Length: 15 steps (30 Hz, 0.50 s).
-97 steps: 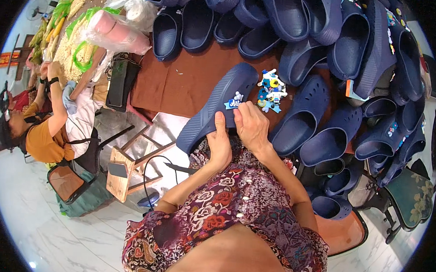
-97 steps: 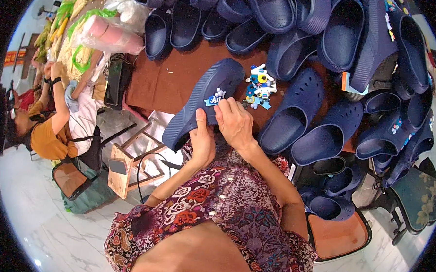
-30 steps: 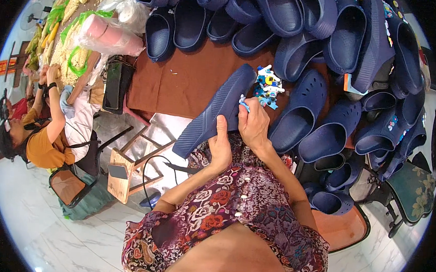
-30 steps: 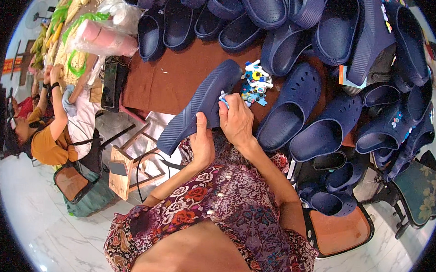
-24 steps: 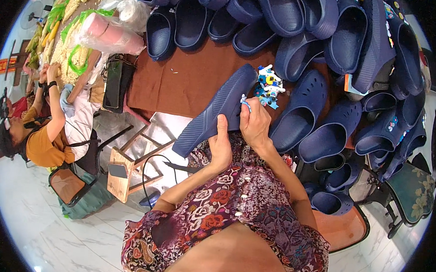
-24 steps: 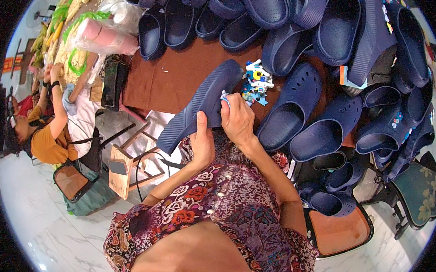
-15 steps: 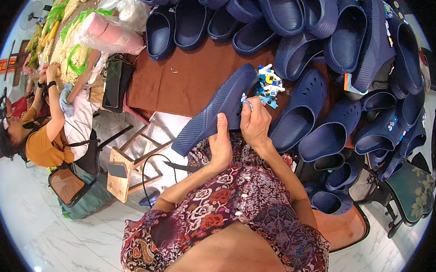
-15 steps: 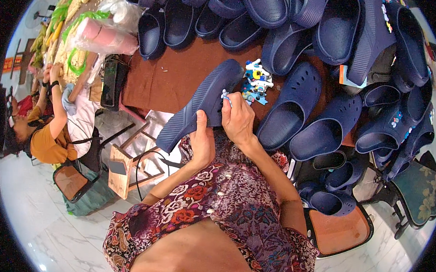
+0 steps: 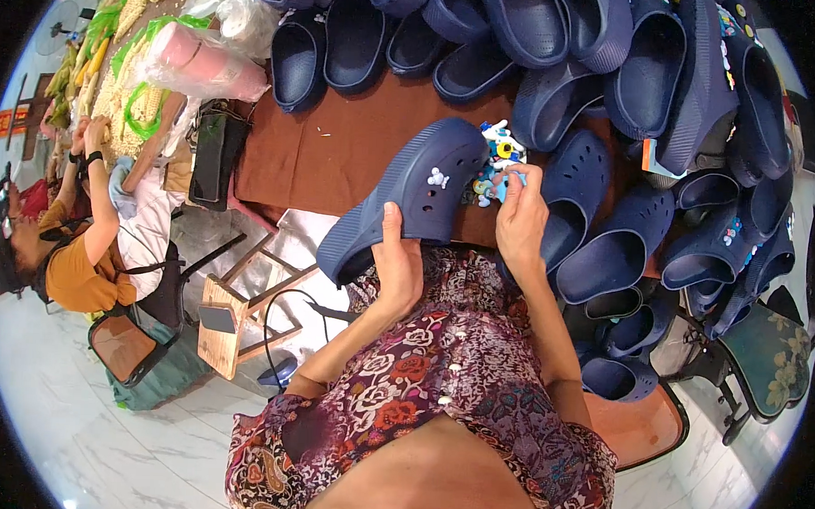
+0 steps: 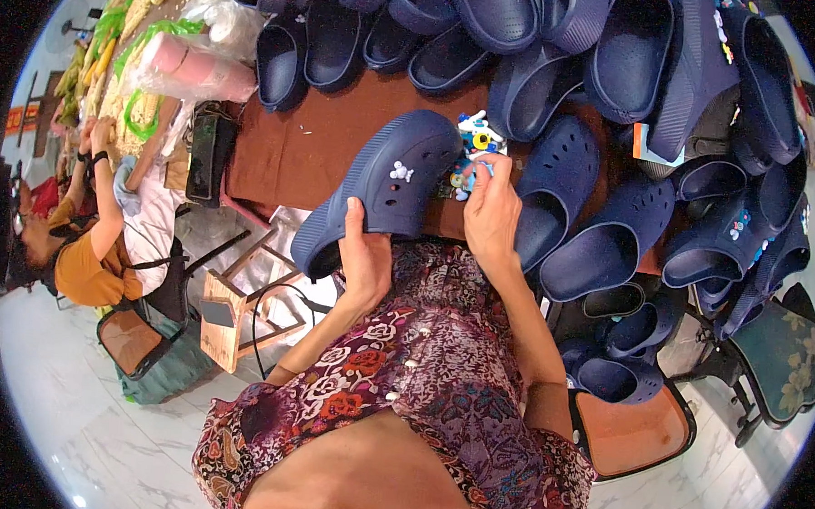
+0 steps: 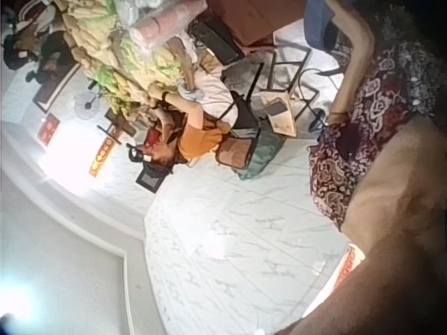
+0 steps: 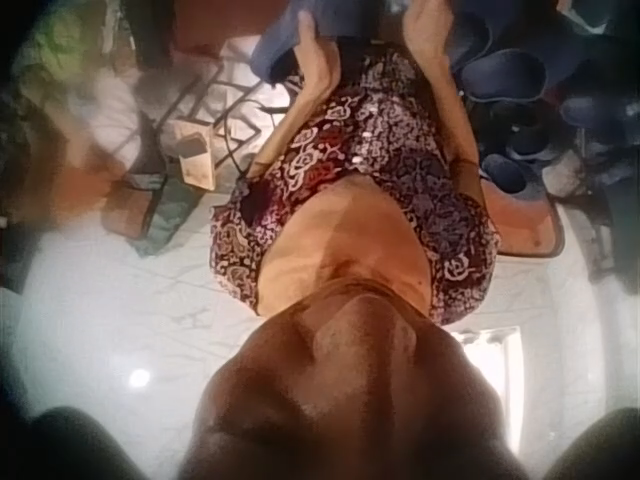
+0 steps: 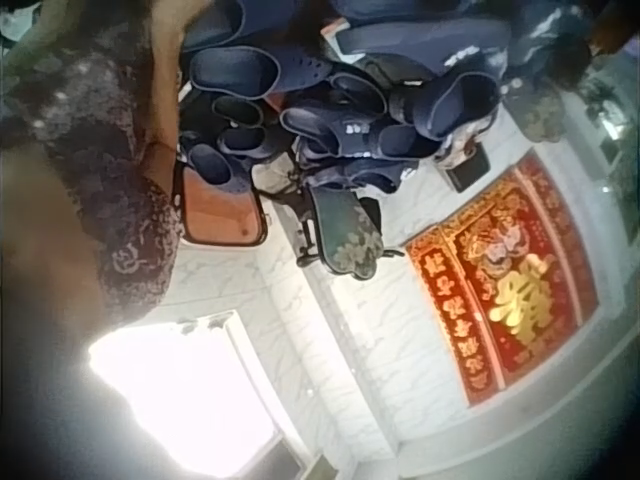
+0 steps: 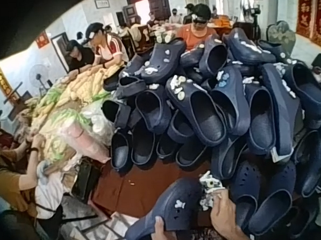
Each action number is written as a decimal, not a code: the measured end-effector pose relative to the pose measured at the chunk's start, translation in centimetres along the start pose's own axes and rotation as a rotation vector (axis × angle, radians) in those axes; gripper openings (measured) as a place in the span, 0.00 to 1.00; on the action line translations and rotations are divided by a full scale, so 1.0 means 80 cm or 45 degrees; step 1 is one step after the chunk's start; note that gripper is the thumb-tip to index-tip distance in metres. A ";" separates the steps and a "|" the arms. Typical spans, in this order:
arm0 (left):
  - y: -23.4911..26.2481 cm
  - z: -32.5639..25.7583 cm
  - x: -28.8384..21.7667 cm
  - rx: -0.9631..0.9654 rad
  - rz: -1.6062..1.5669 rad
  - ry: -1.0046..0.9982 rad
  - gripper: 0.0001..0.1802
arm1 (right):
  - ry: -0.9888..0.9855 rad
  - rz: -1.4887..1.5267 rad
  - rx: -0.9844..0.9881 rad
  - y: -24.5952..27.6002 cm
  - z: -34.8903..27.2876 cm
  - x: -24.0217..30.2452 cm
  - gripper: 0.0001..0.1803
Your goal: Decorating blue clogs with various cartoon charms.
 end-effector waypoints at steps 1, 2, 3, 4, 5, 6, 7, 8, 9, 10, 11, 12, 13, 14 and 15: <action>0.002 0.002 -0.001 -0.008 -0.015 0.022 0.29 | -0.055 -0.046 0.045 0.007 0.001 0.001 0.08; 0.002 0.004 -0.002 -0.016 -0.030 0.044 0.29 | -0.055 -0.045 0.044 0.006 0.002 0.001 0.08; 0.001 0.004 -0.003 -0.015 -0.029 0.043 0.29 | 0.089 -0.240 0.027 0.004 0.004 0.003 0.08; -0.001 0.005 -0.005 -0.018 -0.052 0.040 0.27 | 0.233 -0.435 0.009 0.003 0.004 0.004 0.09; -0.002 0.005 -0.007 -0.020 -0.075 0.037 0.25 | 0.234 -0.433 0.009 0.000 0.004 0.004 0.09; -0.001 0.007 -0.004 -0.021 -0.074 0.035 0.25 | 0.240 -0.539 0.073 -0.005 0.002 0.005 0.11; 0.002 0.010 -0.001 -0.008 -0.056 0.016 0.23 | 0.248 -0.644 0.138 -0.009 0.002 0.005 0.13; 0.005 0.013 0.002 0.005 -0.038 -0.004 0.21 | 0.250 -0.642 0.138 -0.011 0.002 0.004 0.13; 0.006 0.015 0.003 0.005 -0.038 -0.007 0.21 | 0.234 -0.688 0.132 -0.012 0.002 0.003 0.13; 0.007 0.017 0.004 0.007 -0.053 0.022 0.21 | 0.217 -0.735 0.128 -0.012 0.002 0.002 0.13; 0.008 0.018 0.005 0.010 -0.068 0.051 0.20 | 0.218 -0.733 0.128 -0.013 0.002 0.002 0.13; 0.009 0.020 0.005 0.010 -0.068 0.050 0.20 | 0.231 -0.728 0.145 -0.013 0.004 0.001 0.15; 0.010 0.022 0.007 0.007 -0.091 0.056 0.21 | 0.245 -0.724 0.163 -0.013 0.004 0.003 0.17; 0.011 0.024 0.008 0.005 -0.115 0.063 0.22 | 0.246 -0.725 0.164 -0.011 0.004 0.005 0.17; 0.014 0.025 0.010 0.005 -0.116 0.063 0.22 | 0.247 -0.694 0.170 -0.008 0.002 0.009 0.16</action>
Point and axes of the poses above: each hand's wrist, its own z-axis towards the middle knuckle, its own y-axis out of the back of the hand, x = y × z, the point moved 1 cm from there along z, towards the middle knuckle, and after that the axes turned 7 degrees about -y, right-handed, at the moved point
